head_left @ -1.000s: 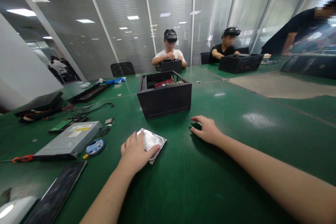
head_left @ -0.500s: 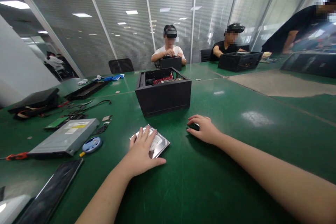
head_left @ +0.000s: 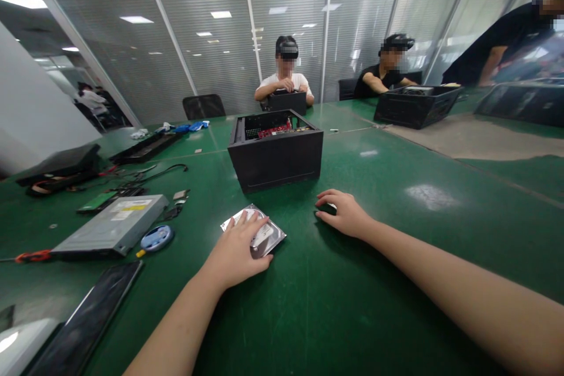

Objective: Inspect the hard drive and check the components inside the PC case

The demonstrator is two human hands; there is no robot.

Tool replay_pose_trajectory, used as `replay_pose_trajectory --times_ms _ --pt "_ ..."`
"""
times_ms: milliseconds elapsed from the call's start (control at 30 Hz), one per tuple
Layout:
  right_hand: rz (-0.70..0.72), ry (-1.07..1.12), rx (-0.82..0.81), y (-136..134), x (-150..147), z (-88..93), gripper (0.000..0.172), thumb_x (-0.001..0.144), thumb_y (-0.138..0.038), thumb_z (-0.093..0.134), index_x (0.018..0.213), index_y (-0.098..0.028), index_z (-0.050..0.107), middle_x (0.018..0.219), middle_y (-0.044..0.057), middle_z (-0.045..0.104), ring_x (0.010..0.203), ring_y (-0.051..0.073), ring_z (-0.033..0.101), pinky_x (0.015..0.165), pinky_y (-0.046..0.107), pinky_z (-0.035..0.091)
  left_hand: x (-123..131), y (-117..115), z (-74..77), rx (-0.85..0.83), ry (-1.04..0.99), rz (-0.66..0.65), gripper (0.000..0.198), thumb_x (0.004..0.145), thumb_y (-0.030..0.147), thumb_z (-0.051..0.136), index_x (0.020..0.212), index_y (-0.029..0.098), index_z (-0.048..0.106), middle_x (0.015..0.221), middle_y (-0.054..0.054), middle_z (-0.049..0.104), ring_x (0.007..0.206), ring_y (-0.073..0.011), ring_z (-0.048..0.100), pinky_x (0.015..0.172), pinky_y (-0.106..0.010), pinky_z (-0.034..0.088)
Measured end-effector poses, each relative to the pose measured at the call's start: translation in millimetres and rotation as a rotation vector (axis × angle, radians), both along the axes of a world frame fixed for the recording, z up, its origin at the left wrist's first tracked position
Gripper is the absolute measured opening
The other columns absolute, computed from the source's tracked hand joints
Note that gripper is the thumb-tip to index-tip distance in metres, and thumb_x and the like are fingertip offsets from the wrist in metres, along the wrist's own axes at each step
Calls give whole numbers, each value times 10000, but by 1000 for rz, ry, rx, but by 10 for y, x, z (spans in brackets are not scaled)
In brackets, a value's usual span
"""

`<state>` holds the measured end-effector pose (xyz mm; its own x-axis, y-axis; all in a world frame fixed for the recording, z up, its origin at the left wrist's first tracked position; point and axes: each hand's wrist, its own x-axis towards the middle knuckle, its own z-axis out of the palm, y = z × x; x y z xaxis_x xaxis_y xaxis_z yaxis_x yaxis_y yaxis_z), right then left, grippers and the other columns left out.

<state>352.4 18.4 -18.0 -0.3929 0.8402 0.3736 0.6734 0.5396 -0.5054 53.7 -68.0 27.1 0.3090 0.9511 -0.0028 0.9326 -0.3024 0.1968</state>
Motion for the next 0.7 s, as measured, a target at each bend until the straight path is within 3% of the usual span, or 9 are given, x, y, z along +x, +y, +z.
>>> replay_pose_trajectory --times_ms 267,367,467,533,600,700 --pt "-1 11 -8 6 -5 -4 177 818 -300 660 960 -202 700 1156 101 652 1095 252 616 990 484 415 -87 35 -72 -11 -63 -121 628 807 383 586 1421 302 487 1576 -31 347 1494 -298 201 1219 -563 127" --pt "-13 7 -12 2 -21 13 177 811 -291 668 959 -200 704 1159 101 651 1101 250 613 992 479 410 -152 69 -76 -26 -161 -114 497 902 464 460 1373 323 538 1552 -7 401 1469 -256 287 1217 -523 185" --pt "-19 2 -19 -13 -42 42 174 811 -281 670 959 -198 704 1161 101 652 1100 246 613 989 472 406 -244 158 -141 96 -185 90 623 903 582 391 1407 233 501 1570 -80 366 1441 -284 335 1197 -519 234" --pt "-19 7 -22 -24 -54 60 171 811 -277 672 960 -197 700 1162 98 652 1095 239 614 989 467 402 -313 244 -224 175 -142 300 765 859 633 397 1397 99 495 1547 -182 370 1423 -341 348 1181 -524 260" --pt "-19 15 -16 -35 -63 73 173 812 -281 678 963 -198 697 1165 97 649 1097 234 613 998 468 389 -375 328 -306 150 -120 464 879 816 679 394 1395 22 472 1500 -250 406 1388 -393 382 1141 -550 310" --pt "-12 13 -11 -53 -70 90 208 814 -318 693 986 -202 694 1187 104 639 1130 242 598 1022 489 353 -425 391 -357 74 -153 502 922 799 726 376 1397 31 465 1414 -240 509 1282 -397 499 1082 -536 385"
